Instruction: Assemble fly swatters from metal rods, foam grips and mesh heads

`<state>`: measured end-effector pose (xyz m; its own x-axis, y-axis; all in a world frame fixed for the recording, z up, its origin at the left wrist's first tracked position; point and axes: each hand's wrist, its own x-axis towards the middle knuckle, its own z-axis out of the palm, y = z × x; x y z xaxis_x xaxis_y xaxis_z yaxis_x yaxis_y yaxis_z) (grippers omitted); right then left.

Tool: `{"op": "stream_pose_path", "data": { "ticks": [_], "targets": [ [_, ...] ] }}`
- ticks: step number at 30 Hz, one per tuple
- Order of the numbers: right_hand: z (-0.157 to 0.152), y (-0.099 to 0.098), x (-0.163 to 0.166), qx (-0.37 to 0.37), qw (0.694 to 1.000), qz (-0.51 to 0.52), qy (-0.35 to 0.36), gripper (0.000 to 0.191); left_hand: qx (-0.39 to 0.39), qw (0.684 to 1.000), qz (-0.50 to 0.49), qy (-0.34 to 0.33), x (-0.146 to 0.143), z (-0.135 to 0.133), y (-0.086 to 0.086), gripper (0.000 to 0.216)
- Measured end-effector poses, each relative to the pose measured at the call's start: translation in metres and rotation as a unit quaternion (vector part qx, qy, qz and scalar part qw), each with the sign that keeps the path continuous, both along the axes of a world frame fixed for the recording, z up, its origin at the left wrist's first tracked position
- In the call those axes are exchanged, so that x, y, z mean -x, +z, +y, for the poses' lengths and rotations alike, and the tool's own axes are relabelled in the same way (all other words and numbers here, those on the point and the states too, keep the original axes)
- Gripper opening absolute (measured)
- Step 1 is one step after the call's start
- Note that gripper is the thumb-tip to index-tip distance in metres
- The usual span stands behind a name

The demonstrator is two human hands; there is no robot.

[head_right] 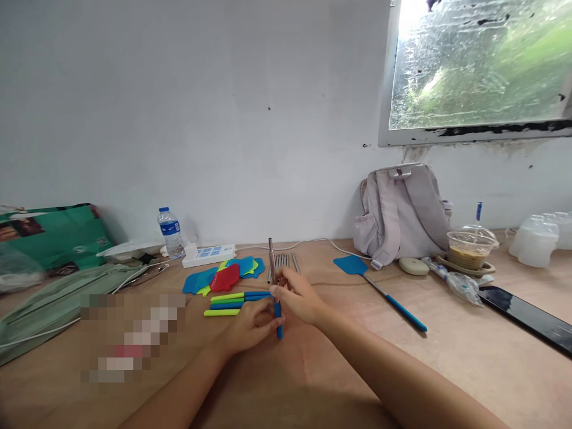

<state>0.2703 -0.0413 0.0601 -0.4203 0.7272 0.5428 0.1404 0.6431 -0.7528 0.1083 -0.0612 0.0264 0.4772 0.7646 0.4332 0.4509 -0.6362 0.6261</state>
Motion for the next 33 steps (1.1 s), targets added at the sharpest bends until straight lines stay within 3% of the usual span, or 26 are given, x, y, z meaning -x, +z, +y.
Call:
{"op": "stream_pose_path", "data": {
  "ticks": [3,6,11,13,17,22,27,33],
  "targets": [
    [-0.002,0.009,0.002,-0.002,0.998,0.059,-0.012,0.021,0.007,1.000,0.011,-0.004,-0.001,-0.001,0.003,0.015],
    [-0.003,0.010,0.004,-0.041,0.997,0.043,-0.041,0.031,-0.009,0.999,0.032,-0.012,-0.002,-0.003,0.005,0.015],
    [0.003,-0.018,0.007,-0.080,0.996,0.007,-0.039,0.038,-0.078,0.993,0.084,0.002,0.004,-0.002,0.006,0.018],
    [0.008,-0.030,0.007,-0.069,0.996,0.040,-0.042,0.040,-0.140,0.983,0.095,0.064,0.013,0.004,0.007,0.021],
    [0.015,-0.042,0.004,-0.063,0.993,0.086,-0.060,0.039,-0.224,0.927,0.112,0.280,0.044,0.025,0.012,0.025],
    [0.015,-0.046,0.001,-0.076,0.991,0.102,-0.041,0.036,-0.049,0.829,0.213,0.515,0.089,0.055,0.001,0.034],
    [0.011,-0.048,0.004,-0.086,0.991,0.094,-0.043,0.036,0.028,0.809,0.203,0.551,0.112,0.074,-0.023,0.048],
    [0.010,-0.051,0.004,-0.104,0.992,0.063,-0.034,0.039,0.072,0.810,0.157,0.560,0.123,0.084,-0.031,0.036]
  ]
}}
